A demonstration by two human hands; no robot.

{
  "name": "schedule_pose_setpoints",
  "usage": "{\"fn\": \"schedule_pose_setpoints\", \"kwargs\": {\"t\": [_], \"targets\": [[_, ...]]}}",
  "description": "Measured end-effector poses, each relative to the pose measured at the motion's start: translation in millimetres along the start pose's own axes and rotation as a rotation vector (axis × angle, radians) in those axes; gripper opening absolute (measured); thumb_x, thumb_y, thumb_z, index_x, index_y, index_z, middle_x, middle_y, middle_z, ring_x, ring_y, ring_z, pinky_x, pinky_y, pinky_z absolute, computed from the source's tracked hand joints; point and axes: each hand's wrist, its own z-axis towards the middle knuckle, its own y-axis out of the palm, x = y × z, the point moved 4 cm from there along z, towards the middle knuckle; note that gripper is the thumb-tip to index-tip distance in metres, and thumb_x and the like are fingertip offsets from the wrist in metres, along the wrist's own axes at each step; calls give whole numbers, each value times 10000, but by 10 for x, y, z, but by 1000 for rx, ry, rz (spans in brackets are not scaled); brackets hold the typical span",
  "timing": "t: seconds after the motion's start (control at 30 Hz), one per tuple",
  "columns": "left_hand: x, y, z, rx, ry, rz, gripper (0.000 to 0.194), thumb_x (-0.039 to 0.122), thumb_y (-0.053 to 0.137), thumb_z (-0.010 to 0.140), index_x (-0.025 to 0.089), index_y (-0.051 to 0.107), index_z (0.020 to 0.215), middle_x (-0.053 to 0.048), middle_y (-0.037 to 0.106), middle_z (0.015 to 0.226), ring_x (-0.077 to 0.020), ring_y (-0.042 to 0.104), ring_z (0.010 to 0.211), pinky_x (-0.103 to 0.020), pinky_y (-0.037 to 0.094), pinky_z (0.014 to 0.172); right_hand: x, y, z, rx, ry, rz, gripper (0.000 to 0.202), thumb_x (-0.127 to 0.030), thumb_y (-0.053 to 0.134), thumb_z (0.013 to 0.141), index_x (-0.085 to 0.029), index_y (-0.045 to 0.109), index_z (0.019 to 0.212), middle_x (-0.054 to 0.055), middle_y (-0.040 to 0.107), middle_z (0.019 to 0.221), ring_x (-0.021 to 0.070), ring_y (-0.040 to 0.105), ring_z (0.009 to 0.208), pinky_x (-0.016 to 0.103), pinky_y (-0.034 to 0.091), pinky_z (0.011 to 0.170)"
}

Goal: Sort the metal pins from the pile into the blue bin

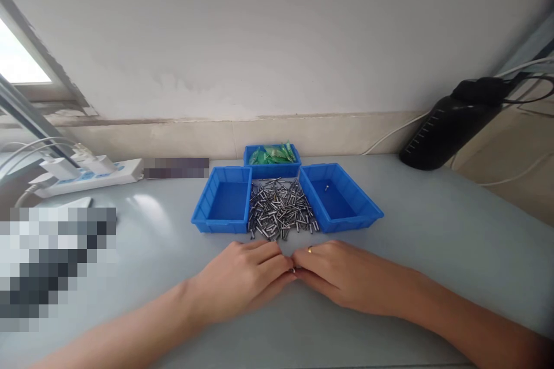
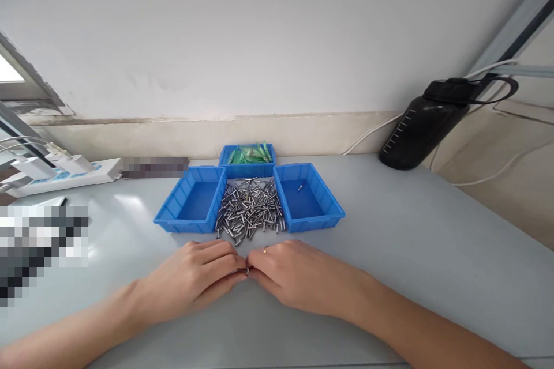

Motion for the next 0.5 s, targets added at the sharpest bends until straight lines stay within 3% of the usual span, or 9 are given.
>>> {"fn": "schedule_pose_setpoints", "kwargs": {"t": [0.33,0.5], "targets": [[-5,23,-10,-32,-29,-37,239,226,382,999,152,598,928,-35,623,797,-146,592,691,-252,494,615,-1,15,8,27,10,6,232,-262,421,986,-214,469,763,-23,622,723,145,585,621,262,341,522],[-23,66,-33,-38,-55,-86,98,142,463,869,154,559,853,-36,621,812,-165,574,702,-263,458,562,21,8,10,32,20,-10,231,-313,456,976,-213,480,769,-26,619,732,146,585,647,258,344,546]]}}
